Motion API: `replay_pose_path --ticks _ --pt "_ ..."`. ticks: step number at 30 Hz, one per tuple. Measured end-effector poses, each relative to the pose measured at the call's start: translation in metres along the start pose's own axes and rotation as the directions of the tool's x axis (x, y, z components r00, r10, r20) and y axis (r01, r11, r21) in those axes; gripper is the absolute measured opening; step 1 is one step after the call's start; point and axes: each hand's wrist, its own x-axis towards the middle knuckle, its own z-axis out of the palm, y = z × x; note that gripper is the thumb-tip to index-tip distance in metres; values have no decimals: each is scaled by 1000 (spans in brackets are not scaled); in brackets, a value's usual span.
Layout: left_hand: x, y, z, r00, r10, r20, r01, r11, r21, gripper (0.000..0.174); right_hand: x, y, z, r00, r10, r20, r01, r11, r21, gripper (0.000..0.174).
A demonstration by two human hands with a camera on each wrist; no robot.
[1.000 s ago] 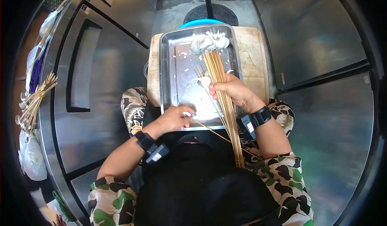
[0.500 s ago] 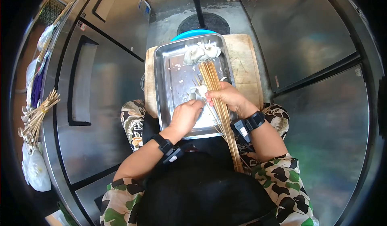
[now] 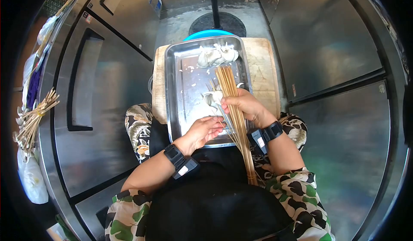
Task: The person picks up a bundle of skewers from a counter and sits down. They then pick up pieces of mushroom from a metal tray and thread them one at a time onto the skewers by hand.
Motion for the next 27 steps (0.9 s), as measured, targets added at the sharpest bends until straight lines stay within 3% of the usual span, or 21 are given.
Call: replay_pose_path --ticks 9,19,25,27 --pt "2 -4 7 984 144 -104 -143 990 21 13 0 -2 -3 1000 -23 -16 24 999 38 17" --pt "14 -5 17 965 248 -84 -242 968 72 11 0 -3 1 996 -37 -82 40 999 27 12" --pt "19 -3 26 995 88 -46 -86 996 27 16 7 2 -1 998 28 -63 -27 999 27 11" --pt "16 0 32 997 64 46 -64 998 4 21 5 -1 2 998 13 -53 -12 999 30 11"
